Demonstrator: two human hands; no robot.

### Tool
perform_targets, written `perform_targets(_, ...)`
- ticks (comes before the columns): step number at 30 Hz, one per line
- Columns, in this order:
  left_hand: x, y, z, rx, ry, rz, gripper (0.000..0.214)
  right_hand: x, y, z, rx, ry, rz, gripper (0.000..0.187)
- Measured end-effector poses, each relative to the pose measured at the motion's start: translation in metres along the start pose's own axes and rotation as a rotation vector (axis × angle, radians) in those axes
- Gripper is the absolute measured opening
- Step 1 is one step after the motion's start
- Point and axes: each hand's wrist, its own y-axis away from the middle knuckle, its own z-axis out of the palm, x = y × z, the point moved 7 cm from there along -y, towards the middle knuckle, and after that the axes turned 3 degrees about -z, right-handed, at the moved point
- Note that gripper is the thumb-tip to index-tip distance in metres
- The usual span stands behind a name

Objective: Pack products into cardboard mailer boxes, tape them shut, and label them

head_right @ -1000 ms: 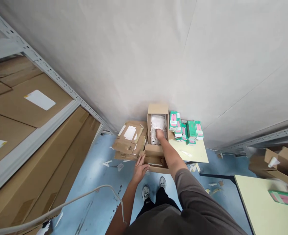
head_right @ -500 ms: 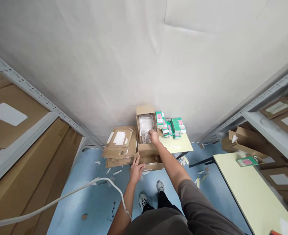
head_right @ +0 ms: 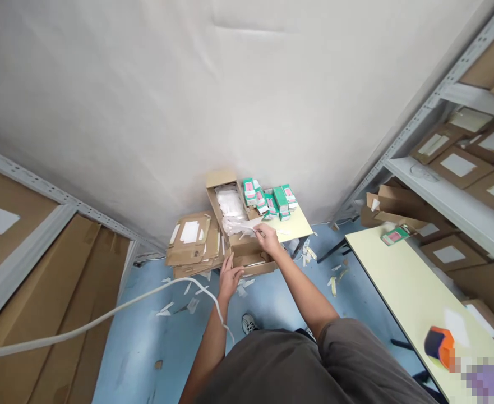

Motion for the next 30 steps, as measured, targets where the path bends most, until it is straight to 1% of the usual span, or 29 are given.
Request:
perform_targets(2,0.025,-0.002,0.017,-0.009,-0.003,0.031,0.024,0.005,0.037,-0.030,-0.035,0.018,0.019,0.019)
perform_targets(4,0.056,-0.004,0.039,-0.014,0.000,0.064,0.024,0.018,0.072,-0.056,-0.110,0.048,0.068,0.020)
perform_targets(8,0.127,-0.008,0.094,-0.046,0.004,0.120,0.024,0.057,0.128,-0.114,-0.309,0.141,0.265,0.018)
perform_targets(10,0.164,-0.010,0.126,-0.092,-0.005,0.139,0.023,0.076,0.152,-0.151,-0.385,0.174,0.366,0.017)
perform_targets(12,0.201,-0.013,0.160,-0.148,-0.014,0.158,0.022,0.091,0.175,-0.199,-0.389,0.209,0.456,0.019)
perform_targets(14,0.238,-0.018,0.196,-0.208,-0.018,0.175,0.021,0.102,0.199,-0.255,-0.311,0.258,0.540,0.020)
perform_targets(16,0.276,-0.023,0.234,-0.266,-0.013,0.204,0.019,0.109,0.225,-0.313,-0.183,0.307,0.602,0.021)
perform_targets(18,0.315,-0.029,0.271,-0.311,-0.006,0.255,0.018,0.110,0.251,-0.370,0.010,0.367,0.623,0.022)
perform_targets(20,0.354,-0.035,0.307,-0.352,0.002,0.332,0.019,0.109,0.280,-0.424,0.252,0.460,0.625,0.028)
perform_targets(22,0.393,-0.041,0.342,-0.409,0.013,0.425,0.020,0.110,0.311,-0.469,0.457,0.549,0.653,0.036)
perform_targets(23,0.412,-0.043,0.360,-0.451,0.020,0.477,0.020,0.112,0.327,-0.487,0.523,0.575,0.679,0.040)
perform_targets(25,0.447,-0.045,0.396,-0.550,0.035,0.573,0.020,0.119,0.354,-0.515,0.589,0.586,0.733,0.048)
perform_targets(27,0.478,-0.045,0.432,-0.649,0.045,0.644,0.023,0.125,0.377,-0.538,0.627,0.583,0.782,0.052)
perform_targets(30,0.520,-0.039,0.485,-0.772,0.072,0.713,0.027,0.130,0.408,-0.569,0.695,0.615,0.858,0.054)
